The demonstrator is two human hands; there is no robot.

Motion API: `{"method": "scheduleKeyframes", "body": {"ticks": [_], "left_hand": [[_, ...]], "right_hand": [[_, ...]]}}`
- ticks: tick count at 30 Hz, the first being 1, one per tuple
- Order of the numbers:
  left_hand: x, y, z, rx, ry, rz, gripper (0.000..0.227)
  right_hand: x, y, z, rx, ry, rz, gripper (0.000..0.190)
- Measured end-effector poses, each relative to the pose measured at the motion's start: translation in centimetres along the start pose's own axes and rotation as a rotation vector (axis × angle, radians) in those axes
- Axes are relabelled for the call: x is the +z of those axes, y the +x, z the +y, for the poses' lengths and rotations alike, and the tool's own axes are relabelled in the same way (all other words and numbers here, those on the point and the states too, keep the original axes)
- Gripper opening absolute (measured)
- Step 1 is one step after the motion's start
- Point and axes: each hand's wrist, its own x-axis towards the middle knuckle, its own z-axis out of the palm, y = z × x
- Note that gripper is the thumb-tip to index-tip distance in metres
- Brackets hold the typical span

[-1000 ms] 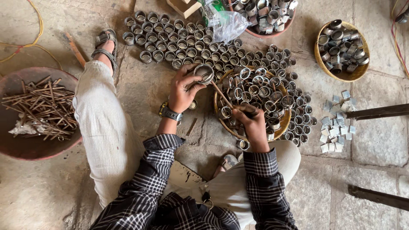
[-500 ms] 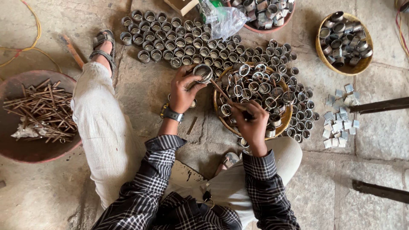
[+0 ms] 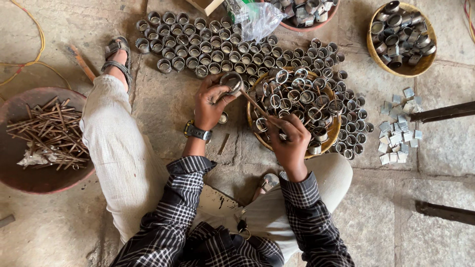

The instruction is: The person sits on the floor and repeatedly picks up small metal rings and thin metal rods. They insert the rods into the rings and place the assembled units into a woven basket. The person occasionally reaches into a bowl of rods to retrieve more pieces.

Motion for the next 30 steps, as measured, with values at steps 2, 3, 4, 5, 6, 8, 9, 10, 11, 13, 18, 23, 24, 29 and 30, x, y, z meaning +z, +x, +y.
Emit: {"method": "scheduleKeyframes", "body": {"ticks": [2,3,4,5,6,8,9,10,11,13,18,23,24,29,30], "left_hand": [[1.1,0.2,-1.2,0.095,-0.114,-0.036,0.025],[1.5,0.2,-1.7,0.141,-0.171,-0.055,0.024],[2.0,0.0,-2.0,0.18,-0.139,-0.07,0.026],[2.6,-0.1,-2.1,0.221,-0.108,-0.083,0.029],[3.0,-0.2,-2.0,0.261,-0.077,-0.096,0.031],[2.9,-0.6,-1.2,0.28,-0.044,-0.095,0.033],[2.9,-0.6,-0.7,0.291,-0.028,-0.094,0.035],[2.7,-0.6,-0.2,0.261,-0.041,-0.116,0.033],[2.3,-0.5,0.3,0.233,-0.052,-0.137,0.032],[1.7,-0.3,1.0,0.223,-0.062,-0.169,0.03],[1.7,-0.4,2.2,0.189,-0.104,-0.271,0.027],[1.7,0.1,4.2,0.294,-0.14,-0.27,0.028],[1.8,0.3,4.6,0.281,-0.213,-0.292,0.027],[1.3,-0.2,5.4,0.25,-0.029,-0.433,0.026],[1.4,-0.2,5.1,0.248,-0.003,-0.456,0.026]], "right_hand": [[0.3,0.0,0.0,-0.015,0.03,0.006,0.007],[0.3,0.0,-0.1,0.007,0.006,0.006,0.008],[0.3,0.0,-0.1,0.029,-0.017,0.006,0.009],[0.4,0.1,-0.2,0.049,-0.04,0.005,0.01],[0.4,0.2,-0.3,0.056,-0.035,0.015,0.01],[0.4,0.2,-0.6,0.077,-0.026,0.036,0.011],[0.2,0.2,-0.7,0.104,0.002,0.03,0.011],[-0.1,0.2,-0.8,0.13,0.031,0.023,0.012],[-0.2,0.2,-0.9,0.157,0.061,0.017,0.012],[-0.6,0.6,-0.9,0.154,0.145,-0.004,0.012],[-1.2,1.0,-1.2,0.156,0.148,-0.04,0.013],[-0.8,1.3,-1.1,0.302,0.064,-0.108,0.014],[-0.6,1.1,-1.0,0.311,0.097,-0.11,0.014],[1.8,0.5,0.3,0.406,0.303,-0.125,0.015],[1.8,0.4,0.8,0.517,0.464,-0.156,0.017]]}}
